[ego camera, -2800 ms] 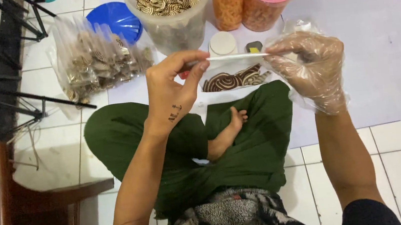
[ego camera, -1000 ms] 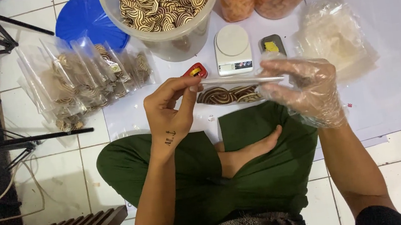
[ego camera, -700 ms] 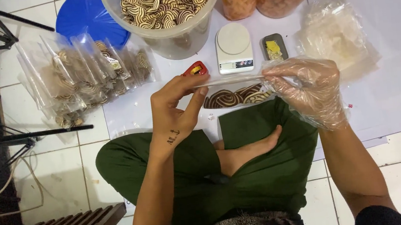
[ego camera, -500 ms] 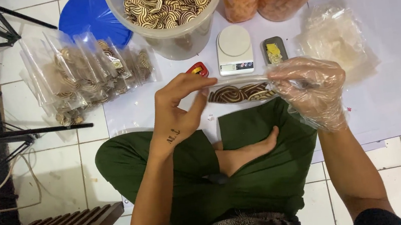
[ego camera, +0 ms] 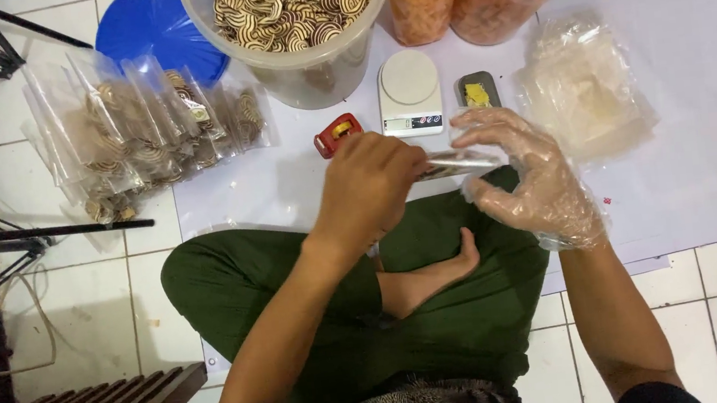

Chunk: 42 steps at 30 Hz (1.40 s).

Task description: Packing spiral-patterned cookies into small individual plastic bags while sitting on the floor.

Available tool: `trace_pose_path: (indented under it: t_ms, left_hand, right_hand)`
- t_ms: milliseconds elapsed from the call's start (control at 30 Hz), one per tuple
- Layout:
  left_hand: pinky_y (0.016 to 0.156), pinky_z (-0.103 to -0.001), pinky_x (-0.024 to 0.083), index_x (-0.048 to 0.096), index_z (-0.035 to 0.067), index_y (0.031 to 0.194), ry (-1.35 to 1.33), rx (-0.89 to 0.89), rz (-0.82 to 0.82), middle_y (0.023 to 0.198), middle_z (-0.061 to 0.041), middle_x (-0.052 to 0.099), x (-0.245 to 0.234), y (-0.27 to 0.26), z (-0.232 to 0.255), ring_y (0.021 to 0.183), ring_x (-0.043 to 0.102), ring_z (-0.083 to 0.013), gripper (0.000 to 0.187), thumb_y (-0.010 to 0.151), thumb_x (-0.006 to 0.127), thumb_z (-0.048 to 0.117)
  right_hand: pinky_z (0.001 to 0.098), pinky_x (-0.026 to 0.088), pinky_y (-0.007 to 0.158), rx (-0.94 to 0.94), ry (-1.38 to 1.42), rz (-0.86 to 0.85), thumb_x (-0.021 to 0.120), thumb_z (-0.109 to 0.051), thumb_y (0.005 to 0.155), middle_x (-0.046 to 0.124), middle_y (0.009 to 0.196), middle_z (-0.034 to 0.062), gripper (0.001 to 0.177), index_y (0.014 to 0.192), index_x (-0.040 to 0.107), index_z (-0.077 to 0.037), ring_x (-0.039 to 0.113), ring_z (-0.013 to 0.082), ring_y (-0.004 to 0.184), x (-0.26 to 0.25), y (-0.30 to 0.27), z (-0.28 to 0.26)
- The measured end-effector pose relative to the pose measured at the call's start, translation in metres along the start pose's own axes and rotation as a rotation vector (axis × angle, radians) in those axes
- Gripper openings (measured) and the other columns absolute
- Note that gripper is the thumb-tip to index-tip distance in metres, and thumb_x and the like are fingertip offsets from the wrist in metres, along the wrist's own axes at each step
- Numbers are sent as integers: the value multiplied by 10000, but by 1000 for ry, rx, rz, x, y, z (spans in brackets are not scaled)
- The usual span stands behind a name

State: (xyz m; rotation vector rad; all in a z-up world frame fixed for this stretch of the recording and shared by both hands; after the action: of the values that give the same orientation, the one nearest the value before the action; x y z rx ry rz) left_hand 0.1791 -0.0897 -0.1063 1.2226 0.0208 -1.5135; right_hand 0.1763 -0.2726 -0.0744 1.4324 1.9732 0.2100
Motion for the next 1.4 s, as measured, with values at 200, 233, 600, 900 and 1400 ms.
trace_pose_path:
  t_ms: [200,233,600,900,1400]
  left_hand:
    - [950,-507,528,739,110,969,147,100,62,789,-51,636,34,-20,7,829,643,-245,75,986,667,123]
    - [957,-506,519,742,135,956,132,72,39,793,-43,646,40,-25,1,839,640,-240,116,988,668,218]
    - [782,-420,542,698,140,788,-65,-185,-41,703,-21,610,80,-76,-24,731,615,-229,281,1012,634,296]
    - [991,-721,437,735,139,1209,147,-518,-219,1043,-158,739,7,-112,-94,1110,653,-434,423,852,754,364]
    - [1112,-795,83,453,178,1558,752,-1154,-208,1648,-397,109,-13,-257,-94,1516,106,-596,688,916,621,360]
  right_hand:
    - [568,550,893,371,-26,-236,691,-16,917,742,1117,250,277,1189,728,14,686,451,1089,20,-28,29]
    - [556,561,866,391,-65,-260,664,18,910,755,1107,229,290,1191,733,1,693,440,1079,20,-29,28]
    - [540,573,727,352,-408,-398,739,-72,819,746,807,171,179,996,760,-60,717,419,815,63,-35,50]
    - [448,538,750,131,-348,-265,589,-164,964,711,805,78,190,1001,770,-115,671,356,777,83,-31,89]
    - [518,514,658,312,-571,-572,452,-250,954,571,510,220,401,1184,749,-109,616,413,500,168,19,213]
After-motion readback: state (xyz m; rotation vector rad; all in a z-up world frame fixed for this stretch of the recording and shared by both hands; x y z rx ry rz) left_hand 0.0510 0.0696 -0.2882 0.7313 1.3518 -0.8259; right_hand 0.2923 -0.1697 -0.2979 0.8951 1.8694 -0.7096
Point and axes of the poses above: each hand's wrist, its own y-axis towards the middle knuckle, its own x-axis out of the palm, z = x × y, the point moved 5 cm from there along y, towards the middle knuckle
